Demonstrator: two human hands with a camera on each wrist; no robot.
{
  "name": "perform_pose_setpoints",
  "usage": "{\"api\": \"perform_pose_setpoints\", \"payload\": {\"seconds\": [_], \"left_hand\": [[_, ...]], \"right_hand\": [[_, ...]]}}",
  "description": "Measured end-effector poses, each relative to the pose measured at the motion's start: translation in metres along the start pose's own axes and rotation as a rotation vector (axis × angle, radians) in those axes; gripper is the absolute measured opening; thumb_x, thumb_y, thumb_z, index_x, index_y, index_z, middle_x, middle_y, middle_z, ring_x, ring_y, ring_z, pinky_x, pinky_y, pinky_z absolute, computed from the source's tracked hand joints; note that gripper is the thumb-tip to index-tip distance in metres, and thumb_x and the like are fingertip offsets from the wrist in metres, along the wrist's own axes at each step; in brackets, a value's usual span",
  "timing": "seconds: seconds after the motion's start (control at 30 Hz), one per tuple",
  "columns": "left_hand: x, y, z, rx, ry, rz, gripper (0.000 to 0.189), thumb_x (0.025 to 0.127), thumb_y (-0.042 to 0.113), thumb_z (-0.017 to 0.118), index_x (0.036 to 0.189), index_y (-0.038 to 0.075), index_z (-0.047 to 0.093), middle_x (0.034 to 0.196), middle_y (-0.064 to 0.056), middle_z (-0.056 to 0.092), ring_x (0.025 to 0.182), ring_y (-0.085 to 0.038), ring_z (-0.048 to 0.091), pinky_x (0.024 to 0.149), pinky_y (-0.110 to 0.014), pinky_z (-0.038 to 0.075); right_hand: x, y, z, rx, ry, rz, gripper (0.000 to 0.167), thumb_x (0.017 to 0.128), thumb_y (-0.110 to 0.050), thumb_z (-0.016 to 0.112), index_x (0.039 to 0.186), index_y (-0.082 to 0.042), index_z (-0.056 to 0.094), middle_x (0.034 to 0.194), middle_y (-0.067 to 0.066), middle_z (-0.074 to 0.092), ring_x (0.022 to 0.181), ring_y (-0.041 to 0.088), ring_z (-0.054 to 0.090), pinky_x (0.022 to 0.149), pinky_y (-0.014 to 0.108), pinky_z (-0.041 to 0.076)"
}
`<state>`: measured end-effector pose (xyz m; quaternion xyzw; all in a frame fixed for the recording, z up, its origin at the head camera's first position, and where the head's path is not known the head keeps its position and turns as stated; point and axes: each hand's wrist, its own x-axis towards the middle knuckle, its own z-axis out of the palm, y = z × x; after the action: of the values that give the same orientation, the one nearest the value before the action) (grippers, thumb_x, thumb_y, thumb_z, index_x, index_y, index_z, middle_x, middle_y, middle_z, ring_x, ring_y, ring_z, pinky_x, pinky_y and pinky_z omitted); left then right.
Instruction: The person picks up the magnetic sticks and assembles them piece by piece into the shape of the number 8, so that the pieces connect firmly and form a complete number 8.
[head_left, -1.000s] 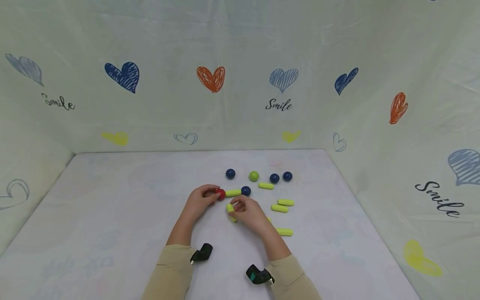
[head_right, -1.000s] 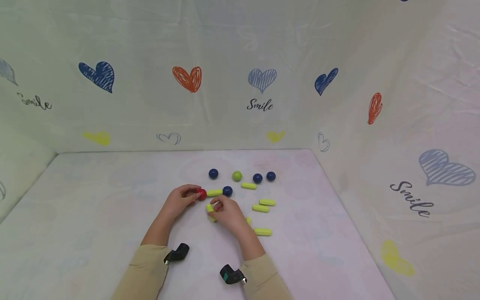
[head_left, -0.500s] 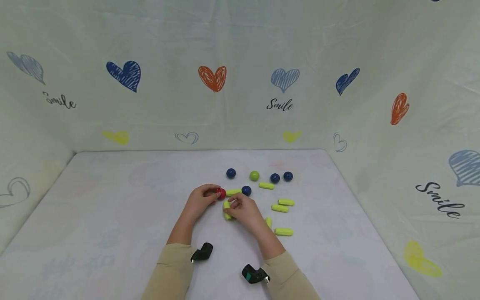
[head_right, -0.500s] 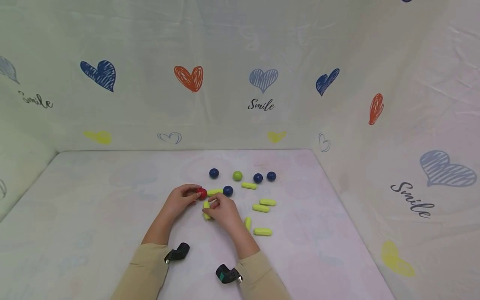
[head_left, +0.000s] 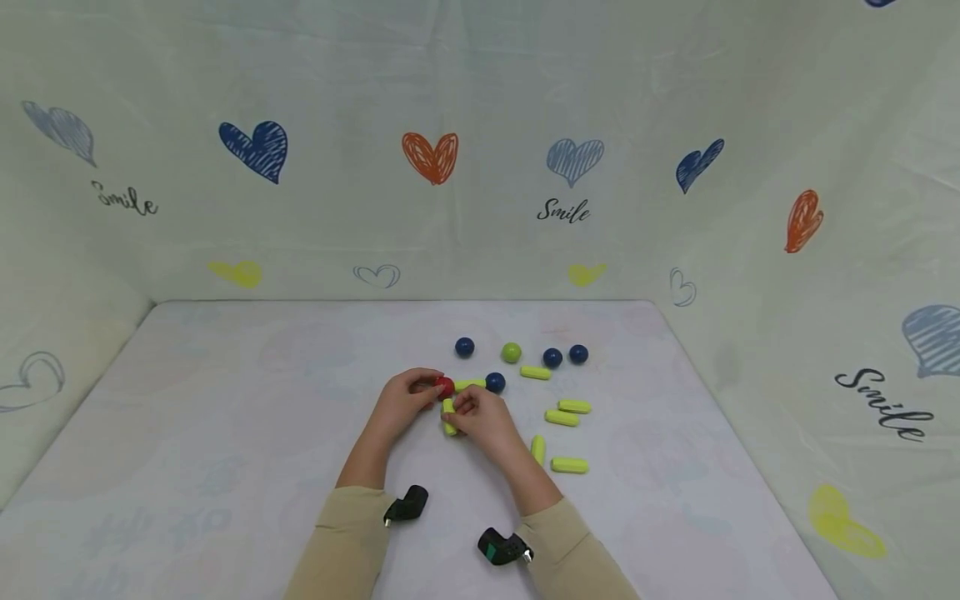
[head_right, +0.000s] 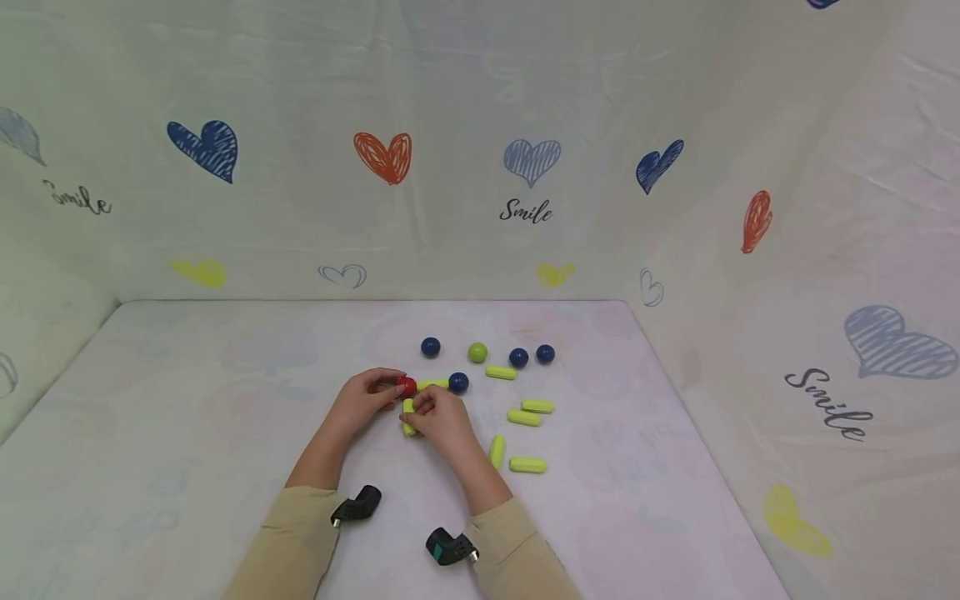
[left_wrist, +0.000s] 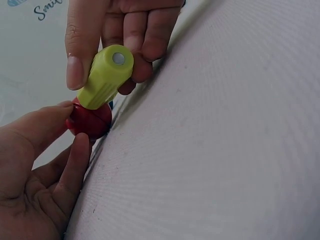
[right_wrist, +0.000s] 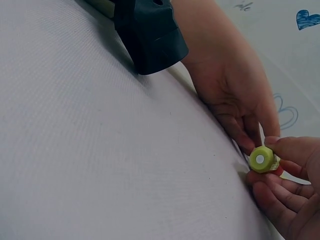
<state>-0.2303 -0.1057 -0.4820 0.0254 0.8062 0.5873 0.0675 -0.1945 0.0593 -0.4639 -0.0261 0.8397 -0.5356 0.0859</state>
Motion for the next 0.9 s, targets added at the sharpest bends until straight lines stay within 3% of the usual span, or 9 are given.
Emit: {"api": "perform_pose_setpoints", "payload": {"seconds": [0.9], "left_hand": [[-0.0017,0.0017,-0.0009,0.016,-0.009,-0.009,0.029,0.091,0.014,0.069,0.119,0.006,0.067,0.103,-0.008,0.068,0.082,-0.018,0.061,0.073,-0.028,0.051]], "right_hand": [[0.0074,-0.0003,0.0045,0.002,0.009,0.039,0.021,0.085,-0.011,0.077,0.095,-0.004,0.06,0.08,0.003,0.061,0.065,0.014,0.059,0.061,0.028,0.052]]}}
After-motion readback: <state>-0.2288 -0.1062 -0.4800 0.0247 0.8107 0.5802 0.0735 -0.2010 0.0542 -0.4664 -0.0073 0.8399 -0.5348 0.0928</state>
